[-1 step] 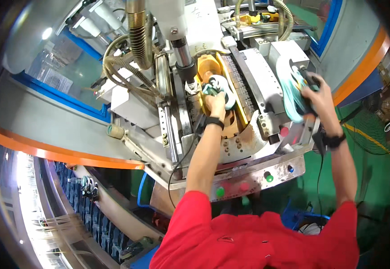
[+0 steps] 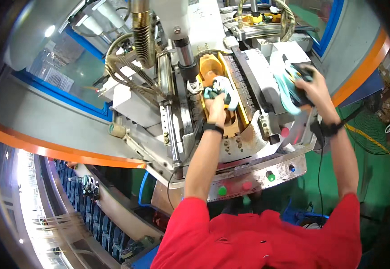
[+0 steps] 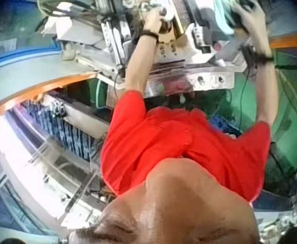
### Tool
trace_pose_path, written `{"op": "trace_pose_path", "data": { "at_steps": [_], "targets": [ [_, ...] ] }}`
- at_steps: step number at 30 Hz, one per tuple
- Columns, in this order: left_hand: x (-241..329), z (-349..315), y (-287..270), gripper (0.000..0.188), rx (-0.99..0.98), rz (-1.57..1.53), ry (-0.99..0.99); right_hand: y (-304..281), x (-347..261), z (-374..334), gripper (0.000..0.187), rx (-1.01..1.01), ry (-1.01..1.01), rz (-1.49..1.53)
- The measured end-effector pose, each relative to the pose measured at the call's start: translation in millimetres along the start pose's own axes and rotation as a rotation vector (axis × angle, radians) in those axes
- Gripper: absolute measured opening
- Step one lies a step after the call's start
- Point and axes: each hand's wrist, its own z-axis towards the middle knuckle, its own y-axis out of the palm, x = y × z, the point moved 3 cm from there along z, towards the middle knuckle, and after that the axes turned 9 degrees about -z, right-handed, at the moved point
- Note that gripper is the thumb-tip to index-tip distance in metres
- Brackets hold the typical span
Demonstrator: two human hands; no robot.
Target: Operator places shoes into an industrial press machine and then removes them onto a conveyor belt.
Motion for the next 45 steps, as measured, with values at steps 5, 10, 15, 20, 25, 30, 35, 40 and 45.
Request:
{"op": "trace_pose_path", "data": {
  "at_steps": [5,10,15,20,25,30,35,40,45],
  "targets": [
    [74.1,-154.7,-85.2,0.026,-0.187,-0.057,-0.148,151.5,-33.1,92.8,0.054,-0.390,-0.117,-0.455],
    [138.1,-308.7,-167.7,0.052,-0.016,-0.030,-0.047,317.7,-40.1,79.3,0.038,-0.449,-0.188,-0.498],
    [147.3,-413.2,-228.9,0.049,0.392,-0.005,0.200,395.2,-16.1,41.4,0.064,-0.348,-0.022,-0.596],
    [101.5,-489.0,-262.8,0.046,0.768,-0.155,0.319,363.5,-44.1,17.8,0.056,-0.306,-0.235,-0.528],
    [41.0,-519.8,-278.5,0.028,0.964,-0.359,0.437,280.4,-76.5,-164.3,0.017,-0.438,-0.837,-0.051],
    [2.8,-545.9,-284.0,0.031,0.893,-0.406,0.389,334.0,-20.0,-329.9,0.016,-0.685,-1.109,-0.170],
    [-42.3,-588.8,-294.3,0.028,1.041,-0.489,0.402,402.7,46.5,-347.0,0.022,-0.808,-1.155,-0.150],
    [-90.0,-650.3,-333.9,0.029,1.286,-0.688,0.583,410.2,44.6,-342.6,0.022,-0.841,-1.074,-0.230],
    [-136.7,-726.7,-389.5,0.032,1.566,-0.777,0.674,400.3,-106.2,-368.9,0.023,-0.813,-1.140,0.159]
  ]
}}
